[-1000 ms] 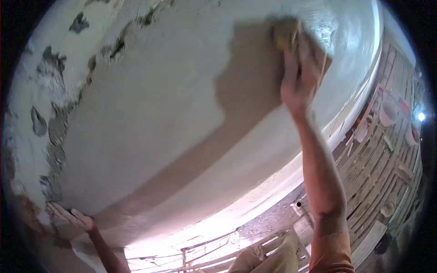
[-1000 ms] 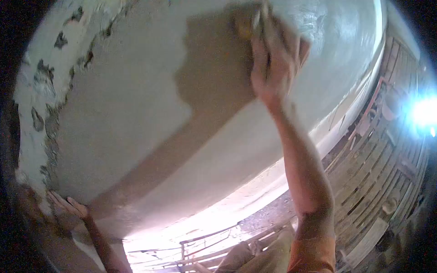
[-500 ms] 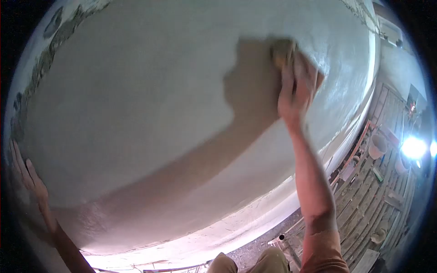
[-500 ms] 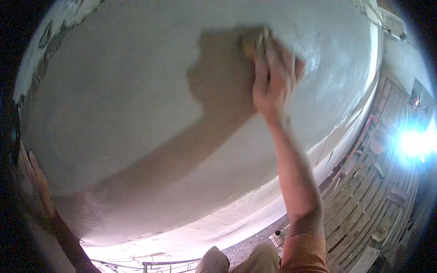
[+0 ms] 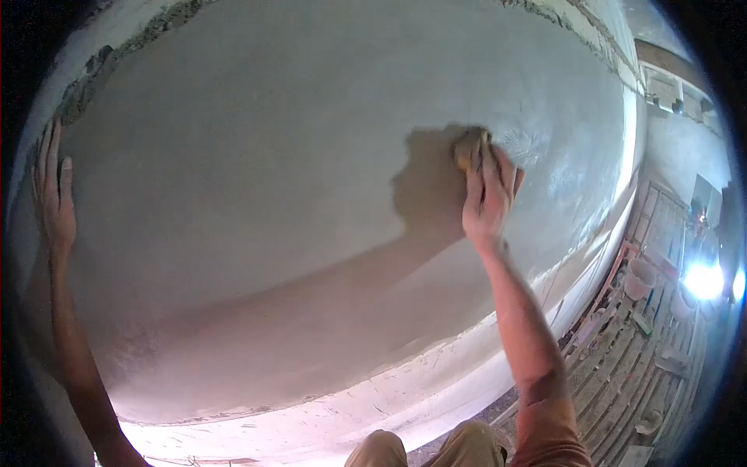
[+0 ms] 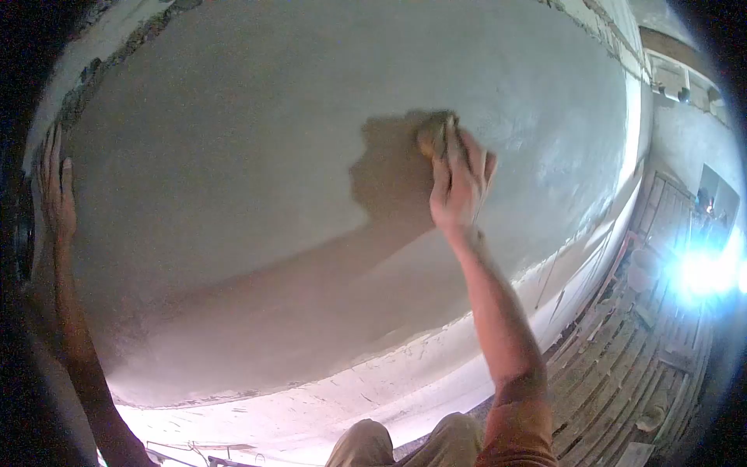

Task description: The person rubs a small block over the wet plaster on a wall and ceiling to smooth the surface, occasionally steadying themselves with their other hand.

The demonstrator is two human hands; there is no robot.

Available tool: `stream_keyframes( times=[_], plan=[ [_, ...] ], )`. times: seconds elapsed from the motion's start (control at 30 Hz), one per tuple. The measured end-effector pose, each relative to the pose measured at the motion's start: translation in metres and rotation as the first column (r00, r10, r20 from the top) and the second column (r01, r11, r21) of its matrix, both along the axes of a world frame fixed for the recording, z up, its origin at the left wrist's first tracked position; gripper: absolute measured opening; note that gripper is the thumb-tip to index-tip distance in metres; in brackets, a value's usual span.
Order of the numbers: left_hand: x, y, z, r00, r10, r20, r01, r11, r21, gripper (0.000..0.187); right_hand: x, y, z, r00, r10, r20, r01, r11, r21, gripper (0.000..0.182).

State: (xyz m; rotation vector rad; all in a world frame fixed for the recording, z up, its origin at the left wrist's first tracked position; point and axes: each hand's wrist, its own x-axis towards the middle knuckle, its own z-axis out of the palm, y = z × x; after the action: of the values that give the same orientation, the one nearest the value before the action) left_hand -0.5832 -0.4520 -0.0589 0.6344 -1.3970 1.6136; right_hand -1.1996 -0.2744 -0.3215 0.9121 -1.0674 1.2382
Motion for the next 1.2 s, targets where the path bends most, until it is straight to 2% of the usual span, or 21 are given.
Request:
stream_keyframes(
  times=[0.03,0.07,0.13,0.2,0.3,0.37,0.43,0.53,0.6,0.7,0.77,0.83,0.9,0.97,1.0,1.07,1.13,1.2],
  plan=[
    [-0.003,0.003,0.0,0.997,-0.073,0.03,0.073,0.997,0.01,0.052,-0.002,0.001,0.024,0.999,-0.035,0.007,0.035,0.999,-0.029,0.041],
    [-0.002,0.004,0.002,0.997,-0.078,0.018,0.078,0.997,0.001,0.052,-0.006,0.005,0.058,0.997,-0.074,0.009,0.074,0.996,-0.058,0.04],
    [-0.004,0.003,0.0,1.0,-0.021,-0.004,0.021,0.999,-0.028,0.053,-0.026,-0.003,0.125,0.999,-0.047,-0.023,0.042,0.984,-0.173,0.041],
    [-0.003,-0.002,-0.002,1.0,-0.007,-0.015,0.006,0.999,-0.041,0.053,-0.015,-0.002,0.169,0.999,0.015,0.048,-0.007,0.988,-0.155,0.041],
    [0.0,-0.004,-0.003,0.996,0.067,-0.052,-0.07,0.996,-0.048,0.053,0.017,-0.014,0.157,0.999,-0.03,-0.029,0.026,0.992,-0.121,0.045],
    [-0.001,-0.008,0.0,0.998,-0.039,-0.041,0.036,0.998,-0.059,0.054,0.037,-0.018,0.102,0.997,0.012,-0.072,-0.014,0.999,-0.029,0.048],
    [-0.002,-0.008,0.001,0.998,-0.061,-0.029,0.06,0.997,-0.052,0.054,0.057,-0.01,0.036,0.999,0.035,0.008,-0.036,0.995,0.095,0.051],
    [-0.003,-0.006,0.003,0.998,-0.063,-0.003,0.062,0.997,-0.042,0.053,0.044,0.002,-0.003,0.997,-0.061,0.038,0.052,0.98,0.194,0.046],
    [-0.004,-0.006,0.0,0.999,-0.045,0.001,0.045,0.998,-0.04,0.052,0.021,-0.003,0.031,0.995,-0.076,0.058,0.072,0.994,0.078,0.045],
    [-0.006,-0.007,-0.001,0.999,0.01,-0.039,-0.014,0.995,-0.096,0.052,0.006,-0.008,0.126,0.988,0.002,0.154,0.015,0.995,-0.103,0.045],
    [-0.008,-0.008,-0.002,0.995,-0.082,-0.058,0.076,0.992,-0.099,0.054,0.017,-0.011,0.156,0.986,0.0,0.165,0.023,0.99,-0.142,0.045],
    [-0.005,-0.012,-0.002,0.995,-0.062,-0.077,0.055,0.994,-0.095,0.054,0.051,-0.022,0.163,0.976,0.037,0.214,-0.008,0.991,-0.135,0.044],
    [-0.003,-0.014,0.002,0.996,-0.042,-0.083,0.035,0.995,-0.091,0.054,0.095,-0.025,0.12,0.995,0.024,0.094,-0.026,0.999,0.022,0.047],
    [0.0,-0.016,0.002,0.996,-0.057,-0.076,0.051,0.996,-0.079,0.054,0.12,-0.023,0.065,0.991,0.114,0.07,-0.123,0.983,0.139,0.051],
    [0.0,-0.017,0.0,0.996,-0.055,-0.071,0.05,0.996,-0.074,0.054,0.116,-0.022,0.045,0.991,0.115,0.076,-0.125,0.982,0.144,0.051],
    [0.001,-0.015,0.002,0.997,0.02,-0.08,-0.028,0.996,-0.089,0.054,0.096,-0.014,0.021,0.997,0.058,-0.053,-0.045,0.971,0.234,0.053],
    [0.001,-0.014,0.002,0.998,0.014,-0.068,-0.02,0.995,-0.095,0.054,0.076,-0.015,0.053,1.0,0.014,0.016,-0.016,0.988,0.152,0.051],
    [0.003,-0.014,0.002,0.998,0.008,-0.062,-0.014,0.995,-0.102,0.054,0.058,-0.024,0.118,1.0,-0.008,0.023,0.009,0.998,-0.056,0.048]
  ],
)
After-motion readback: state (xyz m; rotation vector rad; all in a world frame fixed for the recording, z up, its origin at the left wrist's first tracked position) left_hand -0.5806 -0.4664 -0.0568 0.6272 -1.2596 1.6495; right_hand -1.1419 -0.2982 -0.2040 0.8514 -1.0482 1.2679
